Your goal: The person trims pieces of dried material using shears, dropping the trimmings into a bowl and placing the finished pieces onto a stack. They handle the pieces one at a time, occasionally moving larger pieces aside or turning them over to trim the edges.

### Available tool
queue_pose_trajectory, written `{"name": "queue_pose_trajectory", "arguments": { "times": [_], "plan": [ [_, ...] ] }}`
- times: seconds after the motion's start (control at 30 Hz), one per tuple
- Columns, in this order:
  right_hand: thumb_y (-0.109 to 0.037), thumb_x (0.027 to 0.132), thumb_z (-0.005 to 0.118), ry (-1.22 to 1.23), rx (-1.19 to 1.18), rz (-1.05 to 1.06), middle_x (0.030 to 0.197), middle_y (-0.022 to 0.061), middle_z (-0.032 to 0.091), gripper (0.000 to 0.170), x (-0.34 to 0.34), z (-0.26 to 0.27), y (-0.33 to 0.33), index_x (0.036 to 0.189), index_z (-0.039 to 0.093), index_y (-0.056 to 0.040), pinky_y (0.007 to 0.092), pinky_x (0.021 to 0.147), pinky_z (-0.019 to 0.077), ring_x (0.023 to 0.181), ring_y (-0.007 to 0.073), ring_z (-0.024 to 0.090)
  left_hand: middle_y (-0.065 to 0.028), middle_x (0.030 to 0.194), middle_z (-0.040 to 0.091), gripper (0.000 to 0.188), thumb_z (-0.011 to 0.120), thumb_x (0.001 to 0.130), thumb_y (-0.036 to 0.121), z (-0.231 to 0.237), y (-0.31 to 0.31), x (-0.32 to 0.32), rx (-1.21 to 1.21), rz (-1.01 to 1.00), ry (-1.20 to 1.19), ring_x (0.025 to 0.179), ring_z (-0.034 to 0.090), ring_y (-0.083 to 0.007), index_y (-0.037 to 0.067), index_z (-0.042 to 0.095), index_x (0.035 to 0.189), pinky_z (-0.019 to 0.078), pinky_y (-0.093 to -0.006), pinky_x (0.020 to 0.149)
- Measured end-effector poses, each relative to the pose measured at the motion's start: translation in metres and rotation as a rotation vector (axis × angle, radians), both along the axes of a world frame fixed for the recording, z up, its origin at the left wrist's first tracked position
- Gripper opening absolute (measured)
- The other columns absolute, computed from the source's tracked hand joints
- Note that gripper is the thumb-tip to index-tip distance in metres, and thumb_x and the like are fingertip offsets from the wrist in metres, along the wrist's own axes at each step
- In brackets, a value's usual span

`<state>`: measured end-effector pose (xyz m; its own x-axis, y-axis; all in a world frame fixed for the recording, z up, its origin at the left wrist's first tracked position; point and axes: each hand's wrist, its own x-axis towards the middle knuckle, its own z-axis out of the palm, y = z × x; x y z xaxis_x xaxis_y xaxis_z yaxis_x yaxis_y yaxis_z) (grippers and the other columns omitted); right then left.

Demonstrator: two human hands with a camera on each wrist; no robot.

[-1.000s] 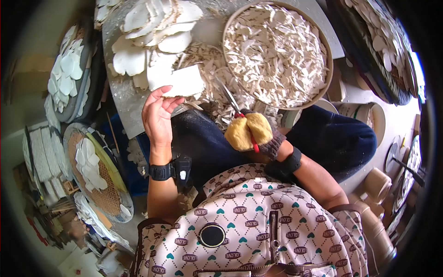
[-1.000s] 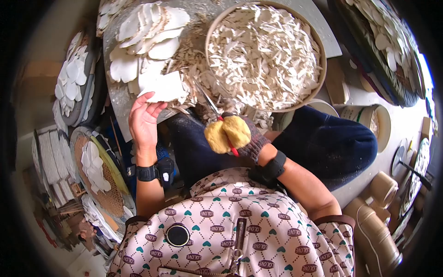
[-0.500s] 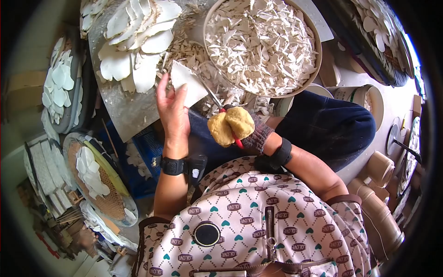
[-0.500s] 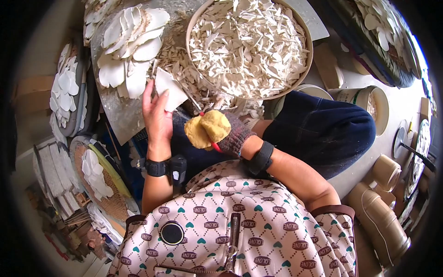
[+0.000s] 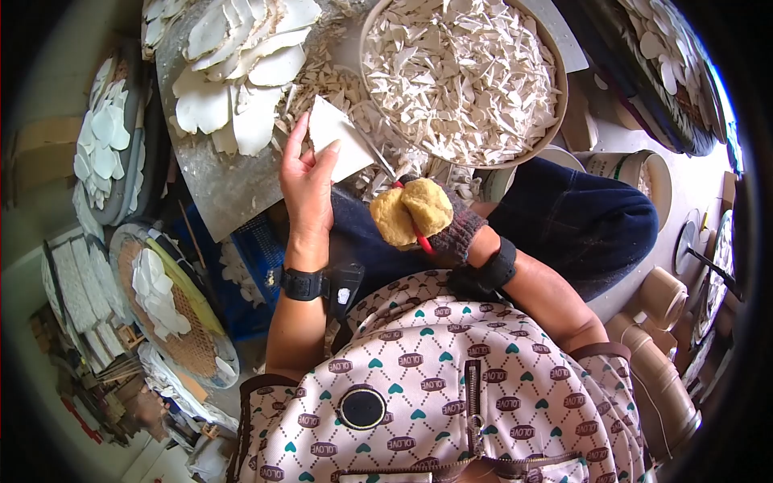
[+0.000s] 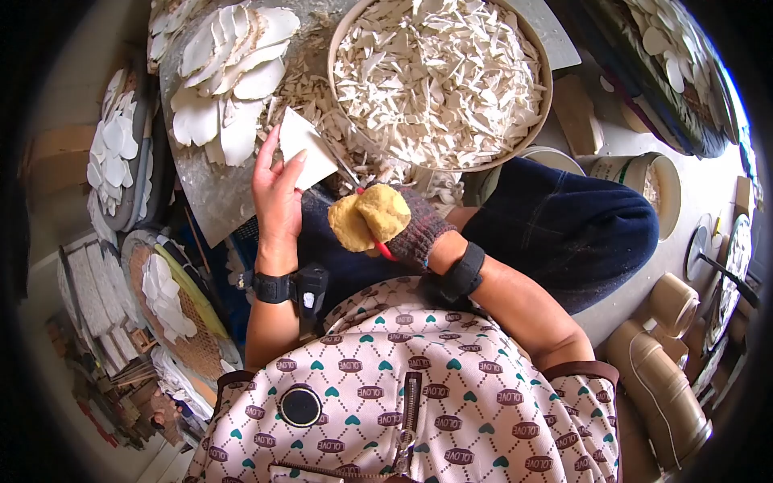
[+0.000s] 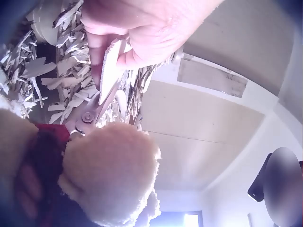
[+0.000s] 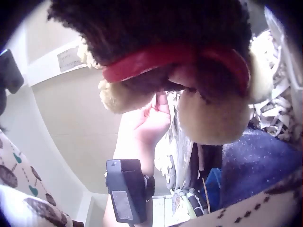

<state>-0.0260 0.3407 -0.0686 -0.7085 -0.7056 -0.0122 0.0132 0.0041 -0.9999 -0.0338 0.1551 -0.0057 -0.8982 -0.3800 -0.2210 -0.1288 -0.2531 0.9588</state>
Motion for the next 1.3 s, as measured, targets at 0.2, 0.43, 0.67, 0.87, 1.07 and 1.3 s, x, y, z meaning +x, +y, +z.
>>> {"name": "queue_pose_trajectory", "arguments": {
  "times": [0.2,0.43,0.67,0.87,1.07,1.3],
  "plan": [
    [-0.018,0.069,0.063,-0.196,-0.027,0.060,0.080,0.0142,0.061,0.023,-0.003,-0.006,-0.003,0.086,0.059,-0.0033,0.0379,0.065,0.0483,0.075,0.0330,0.059,-0.0096,0.097,0.061,0.054,0.057,0.082,0.000,0.005,-0.003,0.003,0.049,-0.044,-0.013,0.085,0.057,-0.0084,0.000,0.032,0.130,0.0459,-0.0224,0.077],
    [-0.013,0.089,0.046,-0.409,-0.494,-0.123,0.093,0.0118,0.062,0.021,-0.008,-0.003,-0.012,0.100,0.056,0.0024,0.0325,0.079,0.0474,0.088,0.0232,0.060,-0.0099,0.104,0.060,0.043,0.058,0.081,0.002,0.024,-0.014,0.017,-0.016,-0.332,-0.130,0.092,0.055,-0.0101,0.000,0.042,0.121,0.0445,-0.0220,0.081],
    [-0.015,0.083,0.053,-0.323,-0.415,0.007,0.093,0.0142,0.063,0.021,-0.019,0.021,-0.012,0.097,0.057,0.0013,0.0325,0.075,0.0493,0.086,0.0237,0.062,-0.0143,0.104,0.055,0.058,0.062,0.079,0.001,0.003,-0.003,0.023,0.024,0.148,0.070,0.091,0.056,-0.0185,0.004,0.030,0.127,0.0501,-0.0307,0.079],
    [-0.014,0.075,0.058,0.392,-0.015,-0.003,0.093,0.0140,0.060,0.025,-0.010,0.002,-0.013,0.097,0.055,-0.0034,0.0356,0.077,0.0476,0.087,0.0300,0.058,-0.0134,0.107,0.052,0.051,0.059,0.081,0.003,-0.004,-0.001,0.019,0.060,0.297,0.100,0.089,0.057,-0.0188,0.005,0.032,0.125,0.0543,-0.0314,0.069],
    [-0.016,0.074,0.059,-0.029,-0.105,0.061,0.092,0.0146,0.059,0.025,-0.004,0.009,-0.015,0.095,0.055,-0.0033,0.0359,0.074,0.0482,0.085,0.0298,0.058,-0.0134,0.106,0.055,0.048,0.055,0.083,0.001,-0.001,-0.009,0.014,0.060,0.287,0.068,0.087,0.058,-0.0180,0.006,0.036,0.127,0.0553,-0.0307,0.066],
    [-0.015,0.070,0.061,0.034,-0.063,0.105,0.084,0.0156,0.060,0.022,-0.006,0.005,-0.016,0.089,0.056,-0.0041,0.0381,0.067,0.0490,0.078,0.0335,0.058,-0.0124,0.101,0.059,0.045,0.054,0.084,0.001,-0.008,-0.024,0.009,0.062,0.155,0.040,0.082,0.061,-0.0168,0.004,0.040,0.127,0.0555,-0.0305,0.066]
  ]
}}
